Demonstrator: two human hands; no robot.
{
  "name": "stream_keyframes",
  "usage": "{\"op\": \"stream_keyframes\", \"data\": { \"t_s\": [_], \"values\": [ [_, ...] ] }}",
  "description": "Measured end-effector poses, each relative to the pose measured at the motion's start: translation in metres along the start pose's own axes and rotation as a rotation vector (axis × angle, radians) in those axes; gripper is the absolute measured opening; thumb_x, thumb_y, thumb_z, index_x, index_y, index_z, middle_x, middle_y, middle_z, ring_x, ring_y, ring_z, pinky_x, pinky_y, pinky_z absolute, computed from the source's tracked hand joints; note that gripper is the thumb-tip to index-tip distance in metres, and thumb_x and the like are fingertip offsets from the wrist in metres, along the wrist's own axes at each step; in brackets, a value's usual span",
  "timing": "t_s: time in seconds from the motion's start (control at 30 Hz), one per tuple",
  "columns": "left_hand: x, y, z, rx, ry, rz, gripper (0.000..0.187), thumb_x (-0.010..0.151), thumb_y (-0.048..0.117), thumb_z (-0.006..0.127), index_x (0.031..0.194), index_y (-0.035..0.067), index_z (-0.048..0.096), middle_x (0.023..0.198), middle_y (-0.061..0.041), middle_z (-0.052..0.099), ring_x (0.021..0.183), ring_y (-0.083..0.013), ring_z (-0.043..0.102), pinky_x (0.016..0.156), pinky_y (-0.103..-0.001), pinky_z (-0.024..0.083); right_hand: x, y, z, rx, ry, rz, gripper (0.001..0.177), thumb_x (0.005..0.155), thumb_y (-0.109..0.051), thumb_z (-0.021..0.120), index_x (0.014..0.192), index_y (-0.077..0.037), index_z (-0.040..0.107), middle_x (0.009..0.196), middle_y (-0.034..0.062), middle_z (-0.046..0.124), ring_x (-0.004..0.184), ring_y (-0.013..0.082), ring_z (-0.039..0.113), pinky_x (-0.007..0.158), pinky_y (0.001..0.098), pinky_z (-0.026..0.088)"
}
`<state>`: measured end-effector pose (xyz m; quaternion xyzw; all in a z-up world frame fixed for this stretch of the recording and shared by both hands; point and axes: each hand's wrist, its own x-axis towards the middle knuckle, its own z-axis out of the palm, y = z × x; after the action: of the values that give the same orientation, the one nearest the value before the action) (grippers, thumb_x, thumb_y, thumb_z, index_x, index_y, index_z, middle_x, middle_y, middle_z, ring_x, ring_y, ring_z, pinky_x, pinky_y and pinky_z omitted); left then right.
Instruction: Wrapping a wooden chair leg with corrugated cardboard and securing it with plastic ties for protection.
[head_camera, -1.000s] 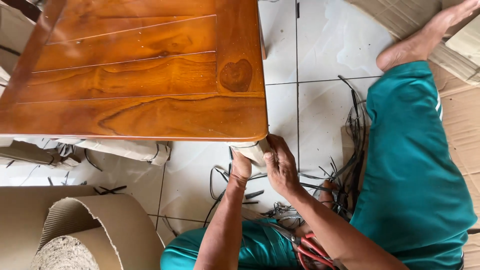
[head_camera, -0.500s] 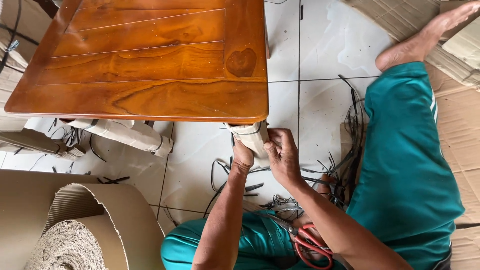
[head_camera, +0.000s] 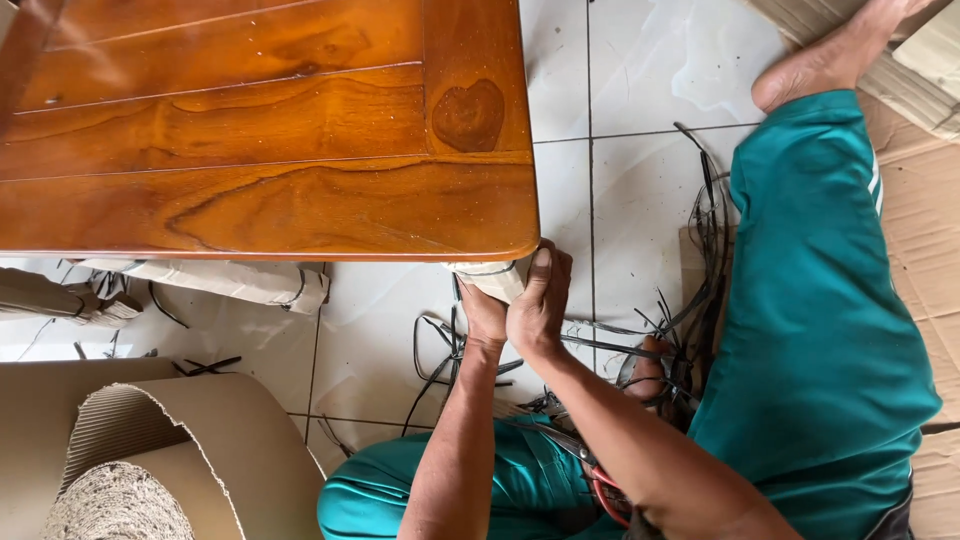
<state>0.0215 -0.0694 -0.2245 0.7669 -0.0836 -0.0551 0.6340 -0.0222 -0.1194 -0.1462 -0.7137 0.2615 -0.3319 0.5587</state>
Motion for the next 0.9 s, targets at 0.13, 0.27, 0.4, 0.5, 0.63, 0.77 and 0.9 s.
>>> {"op": "stream_keyframes", "data": {
  "t_s": [0.13,0.27,0.4,0.5,0.63,0.77,0.9],
  "values": [
    [0.014,-0.09,0.008,0.406,0.183,0.179,0.05,0.1,0.004,0.053,0.15,0.002,0.042,0.143,-0.03,0.054,0.135,-0.0385,0.053,0.118,-0.044,0.04,0.003,0.0,0.02,0.287,0.236,0.082,0.036,0.113,-0.029,0.032,0.118,-0.011,0.062,0.103,0.0125,0.057,0.098,0.026,0.06,0.098,0.0391,0.043],
    [0.019,-0.163,0.007,0.535,0.314,0.362,0.046,0.093,0.01,0.067,0.137,0.0,0.059,0.128,-0.024,0.067,0.122,-0.0344,0.065,0.106,-0.041,0.052,0.003,-0.019,0.009,0.386,0.135,0.126,0.038,0.113,-0.029,0.032,0.123,-0.011,0.064,0.111,0.0083,0.063,0.107,0.0188,0.061,0.103,0.0381,0.047],
    [0.019,-0.094,0.01,0.346,0.257,0.346,0.038,0.095,0.006,0.065,0.132,-0.002,0.06,0.125,-0.027,0.067,0.123,-0.0352,0.065,0.107,-0.043,0.052,0.03,-0.001,-0.067,0.142,-0.092,0.132,0.04,0.111,-0.036,0.045,0.125,-0.004,0.065,0.113,0.0209,0.067,0.108,0.0395,0.067,0.095,0.0518,0.051],
    [0.02,-0.078,0.01,0.166,0.235,0.272,0.038,0.1,0.005,0.056,0.138,-0.002,0.057,0.129,-0.024,0.067,0.123,-0.0313,0.065,0.111,-0.04,0.049,0.078,0.074,-0.162,-0.439,0.204,-0.176,0.027,0.095,-0.005,0.075,0.12,-0.013,0.07,0.099,0.0096,0.069,0.084,0.0331,0.07,0.074,0.0406,0.057],
    [0.009,-0.019,0.016,-0.083,0.212,0.148,0.046,0.109,0.012,0.038,0.151,-0.004,0.043,0.148,-0.03,0.051,0.14,-0.0316,0.047,0.124,-0.044,0.032,0.132,0.187,-0.251,-1.016,-0.005,0.128,0.022,0.095,-0.021,0.056,0.107,-0.016,0.074,0.088,0.0104,0.077,0.091,0.0362,0.075,0.082,0.0475,0.058],
    [0.014,-0.019,0.009,-0.207,0.186,0.063,0.045,0.113,0.019,0.034,0.154,0.004,0.04,0.154,-0.019,0.05,0.141,-0.0205,0.048,0.124,-0.036,0.033,0.153,0.219,-0.238,-1.21,-0.263,0.28,0.017,0.092,-0.009,0.061,0.094,-0.003,0.077,0.076,0.0224,0.074,0.078,0.0423,0.076,0.067,0.054,0.064],
    [0.009,0.001,0.003,-0.502,0.186,-0.095,0.051,0.114,0.032,0.028,0.156,0.007,0.042,0.157,-0.016,0.047,0.144,-0.0206,0.044,0.126,-0.039,0.028,0.171,0.251,-0.232,-1.222,-0.301,0.305,0.028,0.09,-0.014,0.06,0.103,0.0,0.079,0.087,0.0254,0.077,0.086,0.047,0.076,0.066,0.0608,0.059]
  ]
}}
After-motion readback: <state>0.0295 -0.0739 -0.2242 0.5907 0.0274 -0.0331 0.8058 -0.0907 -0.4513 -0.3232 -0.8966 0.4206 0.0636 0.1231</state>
